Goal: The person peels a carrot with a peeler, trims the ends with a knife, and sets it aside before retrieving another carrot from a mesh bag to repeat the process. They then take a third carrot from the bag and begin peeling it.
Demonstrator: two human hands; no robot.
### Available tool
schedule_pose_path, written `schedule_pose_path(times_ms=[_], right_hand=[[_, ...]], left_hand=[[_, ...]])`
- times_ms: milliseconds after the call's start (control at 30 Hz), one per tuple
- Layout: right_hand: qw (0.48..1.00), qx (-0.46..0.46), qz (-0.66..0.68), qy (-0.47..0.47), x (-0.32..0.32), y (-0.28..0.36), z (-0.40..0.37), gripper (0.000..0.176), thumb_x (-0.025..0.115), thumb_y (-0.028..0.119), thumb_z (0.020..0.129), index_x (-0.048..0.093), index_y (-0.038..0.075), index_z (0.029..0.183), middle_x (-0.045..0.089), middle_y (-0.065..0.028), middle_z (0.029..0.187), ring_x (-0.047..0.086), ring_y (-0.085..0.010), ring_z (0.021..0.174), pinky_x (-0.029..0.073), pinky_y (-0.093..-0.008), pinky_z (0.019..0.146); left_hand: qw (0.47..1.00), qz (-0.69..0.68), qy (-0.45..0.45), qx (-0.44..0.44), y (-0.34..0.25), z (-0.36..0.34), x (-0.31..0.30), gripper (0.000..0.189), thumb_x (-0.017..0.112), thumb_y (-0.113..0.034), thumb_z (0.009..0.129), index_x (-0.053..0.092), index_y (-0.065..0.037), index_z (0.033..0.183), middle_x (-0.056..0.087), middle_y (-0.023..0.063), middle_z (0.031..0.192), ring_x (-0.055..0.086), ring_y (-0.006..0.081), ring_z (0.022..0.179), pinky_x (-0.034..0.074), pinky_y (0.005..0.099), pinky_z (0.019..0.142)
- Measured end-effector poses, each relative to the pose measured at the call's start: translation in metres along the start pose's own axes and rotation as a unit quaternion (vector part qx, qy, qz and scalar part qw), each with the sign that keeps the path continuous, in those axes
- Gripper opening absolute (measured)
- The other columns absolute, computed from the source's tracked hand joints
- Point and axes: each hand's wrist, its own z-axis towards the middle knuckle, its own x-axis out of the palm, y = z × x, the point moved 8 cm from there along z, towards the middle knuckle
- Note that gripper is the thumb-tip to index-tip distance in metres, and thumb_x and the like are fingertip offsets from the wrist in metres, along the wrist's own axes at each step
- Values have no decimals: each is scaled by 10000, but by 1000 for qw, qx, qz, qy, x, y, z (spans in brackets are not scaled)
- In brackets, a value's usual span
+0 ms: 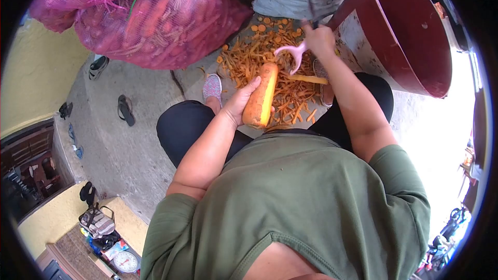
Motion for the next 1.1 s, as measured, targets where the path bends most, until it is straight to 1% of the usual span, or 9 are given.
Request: schedule_pose_path(times_ms=[167, 367, 467, 633, 700, 767, 900, 1000, 1100], right_hand=[[969, -93, 114, 198, 20, 76, -114, 449, 566, 500, 688, 621, 57, 744, 588, -161, 653, 590, -291, 669, 449, -370, 650], [998, 0, -55, 6, -3, 15, -16, 581, 491, 569, 710, 607, 7, 806, 595, -198, 762, 585, -318, 752, 455, -374, 686], [1000, 13, -5, -8, -1, -4, 1, 610, 476, 576, 717, 597, -20, 768, 592, -210, 758, 586, -316, 759, 456, -379, 675], [973, -101, 74, 196, 18, 80, -112, 433, 560, 491, 698, 627, 69, 774, 579, -161, 629, 590, -281, 637, 455, -357, 625], [971, -140, 58, 184, 16, 87, -119, 407, 564, 484, 699, 631, 90, 775, 577, -162, 628, 590, -279, 645, 454, -352, 623], [984, -81, 44, 152, 16, 65, -89, 461, 537, 511, 707, 626, 63, 772, 585, -174, 664, 593, -288, 687, 456, -354, 628], [998, -5, -6, -70, -6, -4, 8, 585, 479, 592, 714, 616, 24, 733, 587, -180, 637, 598, -287, 662, 446, -379, 613], [1000, 1, -5, 10, -1, 11, -10, 630, 446, 598, 723, 604, -12, 754, 597, -195, 722, 593, -309, 738, 457, -386, 656], [982, -65, 74, 160, 15, 67, -92, 486, 555, 505, 696, 615, 23, 717, 580, -164, 640, 593, -267, 622, 456, -365, 615]], left_hand=[[996, -58, -71, 21, -1, 11, -5, 405, 342, -393, 868, 452, -55, 1063, 560, 106, 898, 579, 229, 746, 492, 385, 659], [998, 12, -68, 7, 5, 7, -6, 385, 417, -369, 846, 460, -30, 1025, 568, 117, 826, 583, 256, 686, 491, 382, 656], [998, -13, -59, -5, 2, 3, -6, 399, 403, -377, 850, 455, -31, 1042, 568, 124, 840, 583, 259, 732, 488, 378, 666], [995, -62, -74, 17, 1, 12, -10, 420, 343, -404, 863, 452, -48, 1057, 564, 114, 890, 573, 259, 790, 480, 379, 682], [996, -65, -64, 23, 3, 15, -7, 431, 323, -417, 865, 452, -54, 1058, 561, 108, 904, 570, 259, 794, 476, 382, 689], [999, -26, -47, 8, 6, 13, -2, 440, 328, -417, 864, 444, -40, 1059, 559, 137, 874, 573, 272, 753, 476, 371, 686], [999, -6, -25, -35, 17, 8, -6, 451, 353, -435, 852, 443, -46, 1061, 555, 162, 843, 577, 289, 711, 481, 375, 654], [999, -4, -48, -17, 8, 4, -2, 447, 355, -441, 850, 446, -56, 1058, 558, 136, 843, 577, 274, 711, 479, 373, 660], [997, -38, -64, 14, -1, 7, -11, 426, 354, -426, 857, 451, -62, 1054, 559, 106, 852, 576, 245, 729, 479, 372, 674]])
